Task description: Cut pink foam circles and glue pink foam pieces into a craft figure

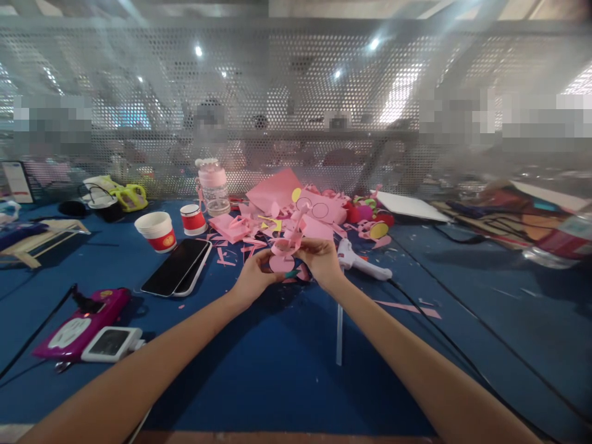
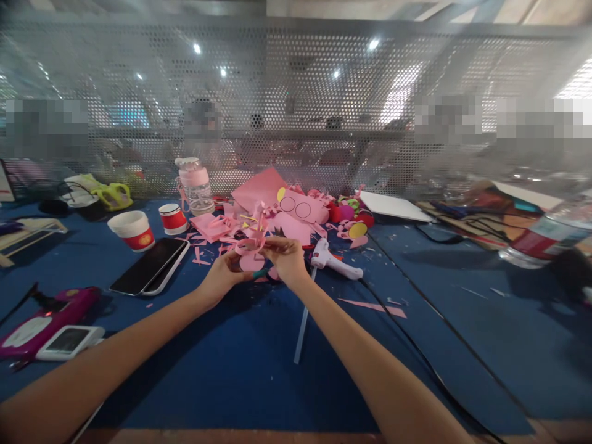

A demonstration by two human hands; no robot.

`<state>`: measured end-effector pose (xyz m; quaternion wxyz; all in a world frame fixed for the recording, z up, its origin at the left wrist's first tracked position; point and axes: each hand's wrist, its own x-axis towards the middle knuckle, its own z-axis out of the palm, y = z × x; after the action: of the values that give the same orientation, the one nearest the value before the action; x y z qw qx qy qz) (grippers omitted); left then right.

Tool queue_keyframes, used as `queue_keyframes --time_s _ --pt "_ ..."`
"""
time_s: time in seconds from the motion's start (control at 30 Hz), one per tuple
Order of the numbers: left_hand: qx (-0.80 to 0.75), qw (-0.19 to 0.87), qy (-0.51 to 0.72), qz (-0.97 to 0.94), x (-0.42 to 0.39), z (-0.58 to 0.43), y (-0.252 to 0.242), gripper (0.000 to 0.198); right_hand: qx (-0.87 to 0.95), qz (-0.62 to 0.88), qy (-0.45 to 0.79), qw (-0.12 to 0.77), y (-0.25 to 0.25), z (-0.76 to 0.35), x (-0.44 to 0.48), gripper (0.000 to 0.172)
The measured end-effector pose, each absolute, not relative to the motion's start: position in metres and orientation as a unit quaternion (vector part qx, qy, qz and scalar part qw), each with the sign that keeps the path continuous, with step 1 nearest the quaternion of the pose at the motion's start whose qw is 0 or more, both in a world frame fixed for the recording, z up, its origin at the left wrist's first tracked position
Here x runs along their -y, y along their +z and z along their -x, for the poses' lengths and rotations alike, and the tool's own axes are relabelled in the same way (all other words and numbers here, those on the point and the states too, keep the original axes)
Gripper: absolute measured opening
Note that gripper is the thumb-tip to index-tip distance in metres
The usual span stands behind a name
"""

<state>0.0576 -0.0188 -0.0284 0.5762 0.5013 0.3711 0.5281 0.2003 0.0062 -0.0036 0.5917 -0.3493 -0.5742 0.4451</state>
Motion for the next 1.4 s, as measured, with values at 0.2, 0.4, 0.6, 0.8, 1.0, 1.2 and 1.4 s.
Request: queue_keyframes --time_s 0.2,0.4,0.6,0.8,1.0,1.2,1.4 --pt "-0.376 0.578 0.525 -0.500 0.0196 -0.0574 -0.0276 0.051 0.564 0.364 0.452 0.588 -0.0049 -0.1991 -0.0033 0.017" --pt "-0.371 0.579 0.525 -0.502 0.0197 -0.0578 -0.0279 0.050 0.548 0.377 0.465 0.584 -0.0030 -0.1980 -0.0003 0.015" --pt "-0.377 0.573 0.526 -0.503 0.0189 -0.0573 -0.0283 0.051 0.544 0.381 0.461 0.588 0.0004 -0.1974 0.0016 0.018" --pt "-0.358 0.591 0.527 -0.495 0.0187 -0.0570 -0.0288 0.051 0.542 0.396 0.466 0.577 -0.0018 -0.1977 0.0005 0.018" --pt "-0.353 0.582 0.525 -0.511 0.0188 -0.0559 -0.0301 0.051 0.542 0.401 0.466 0.573 -0.0042 -0.1976 -0.0007 0.019" --pt "-0.361 0.588 0.527 -0.496 0.0179 -0.0562 -0.0292 0.052 0.545 0.385 0.444 0.598 -0.0045 -0.1988 -0.0021 0.021" --pt "-0.369 0.585 0.531 -0.489 0.0168 -0.0569 -0.0304 0.051 0.543 0.385 0.443 0.600 -0.0043 -0.1989 -0.0037 0.021"
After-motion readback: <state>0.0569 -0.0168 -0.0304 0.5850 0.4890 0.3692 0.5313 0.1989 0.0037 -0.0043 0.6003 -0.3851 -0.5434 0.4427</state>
